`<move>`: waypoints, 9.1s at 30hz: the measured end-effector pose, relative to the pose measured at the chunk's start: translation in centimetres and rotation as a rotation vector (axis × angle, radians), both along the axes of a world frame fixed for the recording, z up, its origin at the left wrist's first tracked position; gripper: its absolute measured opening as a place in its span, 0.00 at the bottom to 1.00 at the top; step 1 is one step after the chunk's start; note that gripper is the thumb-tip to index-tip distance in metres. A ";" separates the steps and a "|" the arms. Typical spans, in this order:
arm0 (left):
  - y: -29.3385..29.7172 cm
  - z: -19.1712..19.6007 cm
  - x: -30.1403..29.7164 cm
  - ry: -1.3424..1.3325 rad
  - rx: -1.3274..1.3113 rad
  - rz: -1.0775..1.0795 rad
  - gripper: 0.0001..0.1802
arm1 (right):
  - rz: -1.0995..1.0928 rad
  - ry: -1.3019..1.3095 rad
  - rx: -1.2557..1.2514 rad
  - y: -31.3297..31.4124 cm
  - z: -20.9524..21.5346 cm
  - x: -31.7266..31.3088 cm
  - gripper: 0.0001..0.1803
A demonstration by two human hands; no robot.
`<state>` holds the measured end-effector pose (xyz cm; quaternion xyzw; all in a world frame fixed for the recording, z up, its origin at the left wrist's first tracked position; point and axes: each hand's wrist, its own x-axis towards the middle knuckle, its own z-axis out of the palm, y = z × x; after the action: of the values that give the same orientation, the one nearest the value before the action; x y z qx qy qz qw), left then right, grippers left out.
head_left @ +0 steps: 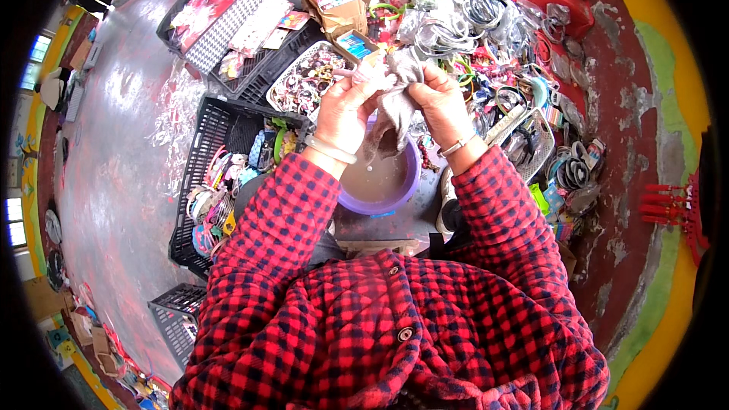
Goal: The person sits on the floor and cleans various hair accessories, including hair ties and clips, using a wet cloth. They repeatedly dip the cloth into a purple basin of water and wipe the items before placing them into a black plastic crate.
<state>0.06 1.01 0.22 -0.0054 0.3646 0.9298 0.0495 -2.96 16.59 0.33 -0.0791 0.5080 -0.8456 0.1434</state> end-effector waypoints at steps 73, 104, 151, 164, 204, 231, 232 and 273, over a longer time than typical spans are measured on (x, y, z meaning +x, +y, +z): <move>-0.9 -0.4 -0.6 -0.117 0.278 -0.185 0.07 | 0.179 0.702 0.808 0.7 1.7 0.3 0.14; -0.5 -1.3 -0.2 -0.041 0.158 -0.120 0.11 | -0.193 1.137 1.106 -0.3 1.2 1.0 0.10; -1.6 0.8 0.1 -0.030 -0.133 -0.253 0.13 | -0.046 -0.013 -0.202 4.8 3.2 -1.6 0.17; -0.5 1.4 1.1 0.138 -0.436 -0.349 0.12 | -0.057 -0.102 -0.146 4.4 3.7 -1.1 0.09; -0.2 2.3 1.3 0.480 -0.799 -0.228 0.10 | -0.407 0.591 0.653 2.8 1.7 -0.9 0.06; -0.8 1.3 0.7 0.515 -0.898 -0.250 0.08 | -0.275 0.155 0.346 4.3 2.8 -1.0 0.17; -0.6 1.5 0.7 0.566 -0.927 -0.236 0.08 | -0.221 0.176 0.421 3.9 2.7 -0.6 0.17; -3.5 4.0 1.6 0.289 -0.412 -0.535 0.16 | 0.059 0.557 0.675 4.9 3.9 0.7 0.21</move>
<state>1.68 -2.53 4.21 0.2119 0.5358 0.7823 0.2366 -2.24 21.48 4.19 -0.2674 0.7727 -0.5741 0.0427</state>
